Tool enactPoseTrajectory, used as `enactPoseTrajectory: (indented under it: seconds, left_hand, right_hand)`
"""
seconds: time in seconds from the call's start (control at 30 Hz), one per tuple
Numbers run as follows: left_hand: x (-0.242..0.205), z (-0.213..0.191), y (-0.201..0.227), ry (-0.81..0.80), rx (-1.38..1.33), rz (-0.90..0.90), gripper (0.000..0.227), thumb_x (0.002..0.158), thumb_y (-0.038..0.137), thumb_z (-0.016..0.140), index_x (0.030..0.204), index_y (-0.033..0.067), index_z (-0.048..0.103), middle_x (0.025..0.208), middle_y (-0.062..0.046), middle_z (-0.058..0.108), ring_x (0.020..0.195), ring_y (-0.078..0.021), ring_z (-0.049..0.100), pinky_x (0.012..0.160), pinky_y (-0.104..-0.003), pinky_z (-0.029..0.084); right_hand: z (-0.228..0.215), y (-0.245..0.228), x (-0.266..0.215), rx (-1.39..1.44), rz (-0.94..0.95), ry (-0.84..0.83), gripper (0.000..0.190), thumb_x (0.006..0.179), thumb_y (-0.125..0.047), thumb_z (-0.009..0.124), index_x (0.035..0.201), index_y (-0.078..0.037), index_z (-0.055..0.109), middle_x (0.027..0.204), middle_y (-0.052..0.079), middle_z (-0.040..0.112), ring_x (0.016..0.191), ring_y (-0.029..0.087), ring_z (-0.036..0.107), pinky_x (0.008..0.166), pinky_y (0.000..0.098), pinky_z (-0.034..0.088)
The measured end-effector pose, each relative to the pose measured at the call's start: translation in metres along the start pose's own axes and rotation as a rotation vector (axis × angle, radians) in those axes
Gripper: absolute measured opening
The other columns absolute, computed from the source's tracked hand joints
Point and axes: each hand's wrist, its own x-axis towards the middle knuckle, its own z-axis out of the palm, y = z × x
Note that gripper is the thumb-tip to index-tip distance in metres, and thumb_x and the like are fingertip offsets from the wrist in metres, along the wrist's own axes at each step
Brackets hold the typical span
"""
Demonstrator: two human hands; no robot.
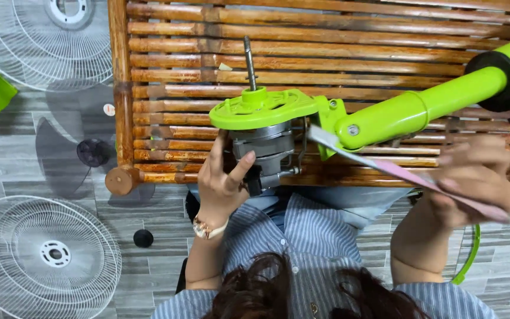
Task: Scrubbing the plastic housing of an electric fan motor using a toothbrush to remove dirt or dust.
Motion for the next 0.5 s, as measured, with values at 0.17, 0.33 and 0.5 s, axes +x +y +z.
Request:
enactPoseTrajectory:
  seconds: [0.17,0.33,0.5]
  left_hand:
    - [0.011,-0.038,0.009,-0.199,-0.045,-0.083,0.108,0.057,0.009,0.081,0.15,0.0451,0.041,0.165,-0.017,0.036,0.141,-0.0363,0.055,0.104,-0.045,0.055]
    - [0.018,-0.072,0.007,-0.121,-0.125,-0.075,0.097,0.077,0.046,0.08,0.158,0.0284,0.03,0.164,-0.013,0.036,0.149,-0.0339,0.044,0.129,-0.056,0.036]
    - [0.024,-0.091,0.023,0.159,-0.127,-0.174,0.061,0.073,-0.002,0.091,0.126,-0.0057,0.061,0.129,-0.025,0.066,0.121,-0.0387,0.067,0.109,-0.046,0.056]
  right_hand:
    - [-0.002,-0.022,-0.024,0.04,0.162,0.433,0.027,0.101,-0.043,0.064,0.099,-0.02,0.052,0.072,-0.002,0.05,0.08,0.014,0.048,0.08,0.0344,0.04]
    - [-0.007,-0.028,-0.039,0.038,0.189,0.536,0.022,0.1,-0.035,0.065,0.104,-0.016,0.054,0.078,0.0,0.051,0.07,0.014,0.049,0.069,0.0302,0.042]
    - [-0.022,-0.029,-0.052,0.055,0.134,0.619,0.021,0.104,-0.04,0.061,0.11,-0.02,0.056,0.071,-0.003,0.051,0.066,0.013,0.053,0.061,0.0276,0.047]
